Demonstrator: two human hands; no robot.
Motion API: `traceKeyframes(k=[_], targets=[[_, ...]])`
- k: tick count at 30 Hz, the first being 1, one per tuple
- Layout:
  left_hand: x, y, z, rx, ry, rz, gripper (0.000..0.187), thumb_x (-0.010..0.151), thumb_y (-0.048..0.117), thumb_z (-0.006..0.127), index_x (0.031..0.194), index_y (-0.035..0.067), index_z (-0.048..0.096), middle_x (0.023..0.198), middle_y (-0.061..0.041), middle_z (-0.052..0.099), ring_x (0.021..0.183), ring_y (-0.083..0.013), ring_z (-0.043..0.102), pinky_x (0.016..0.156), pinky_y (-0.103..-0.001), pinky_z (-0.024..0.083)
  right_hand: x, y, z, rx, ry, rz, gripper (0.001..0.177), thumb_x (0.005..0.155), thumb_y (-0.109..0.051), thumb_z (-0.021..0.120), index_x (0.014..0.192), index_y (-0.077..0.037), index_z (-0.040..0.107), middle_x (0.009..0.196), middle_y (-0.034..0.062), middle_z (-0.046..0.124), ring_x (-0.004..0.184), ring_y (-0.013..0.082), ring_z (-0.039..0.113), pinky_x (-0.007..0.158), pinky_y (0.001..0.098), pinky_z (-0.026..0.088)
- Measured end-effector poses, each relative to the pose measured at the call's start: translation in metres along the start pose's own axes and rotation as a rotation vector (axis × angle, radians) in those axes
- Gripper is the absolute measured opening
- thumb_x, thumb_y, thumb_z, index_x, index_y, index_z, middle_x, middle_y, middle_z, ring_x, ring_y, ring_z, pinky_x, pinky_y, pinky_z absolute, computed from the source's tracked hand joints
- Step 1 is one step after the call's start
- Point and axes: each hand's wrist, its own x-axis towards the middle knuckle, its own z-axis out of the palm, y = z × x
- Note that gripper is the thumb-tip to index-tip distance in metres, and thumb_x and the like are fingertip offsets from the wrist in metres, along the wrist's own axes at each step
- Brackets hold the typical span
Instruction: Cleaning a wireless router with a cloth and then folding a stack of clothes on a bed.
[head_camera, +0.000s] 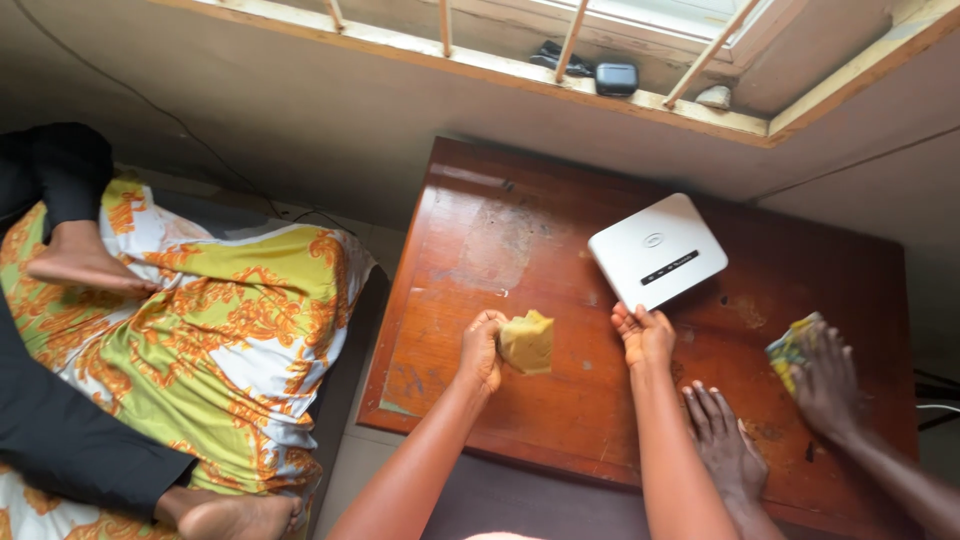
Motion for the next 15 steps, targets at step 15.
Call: traceKeyframes(k=[15], targets=[[-0.084,0.092,-0.032,-0.169,-0.013,-0.002,0.045,0.094,0.045,0.065,0.122,0.012,0.058,0.086,-0.007,0.067,0.047,-0.0075,0.049,0.044,-0.026,0.044,-0.172,0.001,0.095,-0.273,-0.362,0.252,0.018,0.092,-0.007,0.065,0.107,0.003,0.062,0.098,0.0237,0.073,0.082,0.0285,0.074,0.071,0.0397,0.062]])
